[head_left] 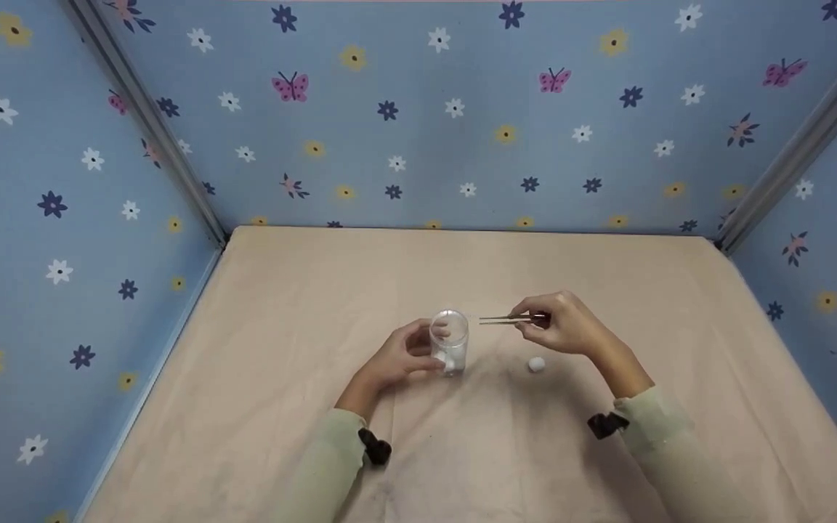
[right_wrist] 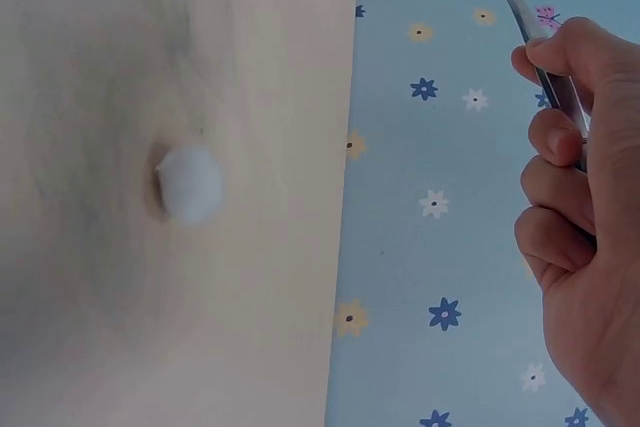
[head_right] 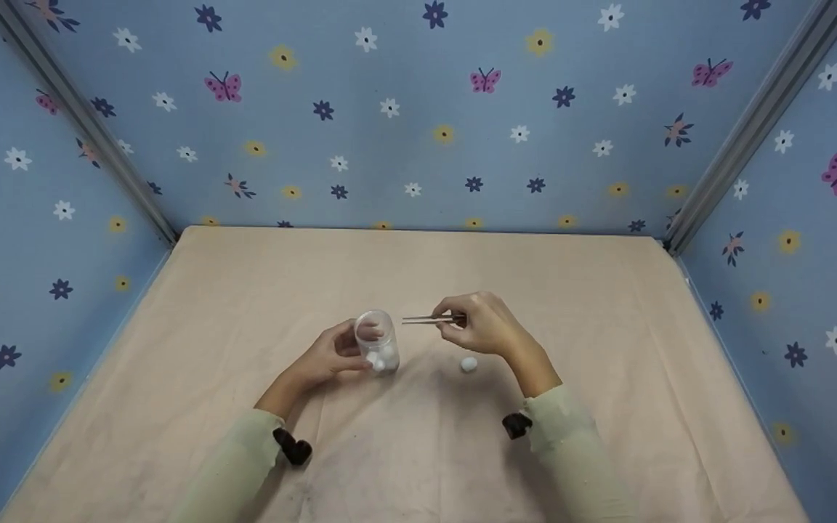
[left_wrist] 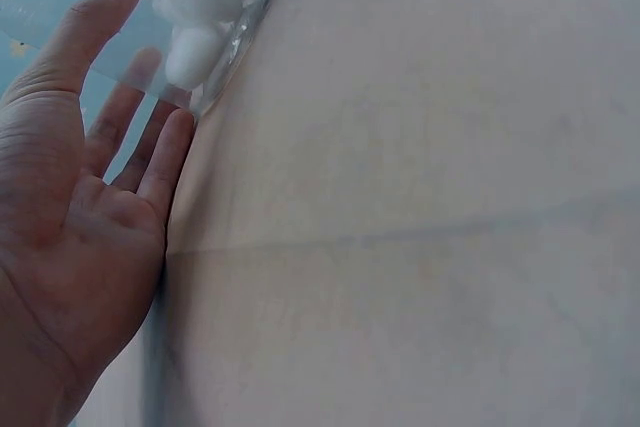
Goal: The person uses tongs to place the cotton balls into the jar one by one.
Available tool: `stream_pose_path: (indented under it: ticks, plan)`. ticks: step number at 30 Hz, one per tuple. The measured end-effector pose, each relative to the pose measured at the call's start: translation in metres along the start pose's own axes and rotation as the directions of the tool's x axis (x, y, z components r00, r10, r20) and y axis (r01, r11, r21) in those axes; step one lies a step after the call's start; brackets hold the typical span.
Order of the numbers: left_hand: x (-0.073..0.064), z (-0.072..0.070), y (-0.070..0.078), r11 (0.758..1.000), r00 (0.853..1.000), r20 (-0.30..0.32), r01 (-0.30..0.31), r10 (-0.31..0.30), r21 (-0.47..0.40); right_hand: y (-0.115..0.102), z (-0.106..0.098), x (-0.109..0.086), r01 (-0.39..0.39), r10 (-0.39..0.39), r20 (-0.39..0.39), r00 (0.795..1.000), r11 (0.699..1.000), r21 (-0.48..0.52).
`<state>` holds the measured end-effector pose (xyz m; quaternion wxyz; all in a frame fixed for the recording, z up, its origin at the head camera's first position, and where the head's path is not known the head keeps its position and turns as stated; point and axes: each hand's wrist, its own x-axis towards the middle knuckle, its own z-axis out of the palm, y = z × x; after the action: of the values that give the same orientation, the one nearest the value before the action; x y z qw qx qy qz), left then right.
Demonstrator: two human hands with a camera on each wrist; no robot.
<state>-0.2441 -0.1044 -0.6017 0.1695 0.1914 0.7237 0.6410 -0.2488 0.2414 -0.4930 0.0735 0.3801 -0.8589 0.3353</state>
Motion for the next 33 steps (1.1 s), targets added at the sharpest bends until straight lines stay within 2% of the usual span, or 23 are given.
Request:
stream_pose_path:
  ticks: [4,11,28,33]
  plan:
    - [-0.001,-0.001,0.000,1.000,1.000,0.000,-0.008,0.008,0.014,0.005,-0.002,-0.009,0.002,-0.002,-0.017,1.000,1.000,0.008]
    - [-0.002,-0.001,-0.001,1.000,1.000,0.013,0.003,-0.003,-0.011,0.013,-0.006,-0.025,-0.031,0.030,-0.039,0.999,0.999,-0.018]
    - [-0.001,0.000,0.001,1.000,1.000,0.001,-0.006,0.006,0.002,0.033,-0.014,-0.056,-0.034,0.031,-0.082,0.996,0.999,-0.038]
    - [-0.001,0.001,0.001,1.000,1.000,-0.004,-0.004,0.004,0.010,0.037,-0.019,-0.067,-0.065,0.061,-0.106,0.993,0.997,-0.035]
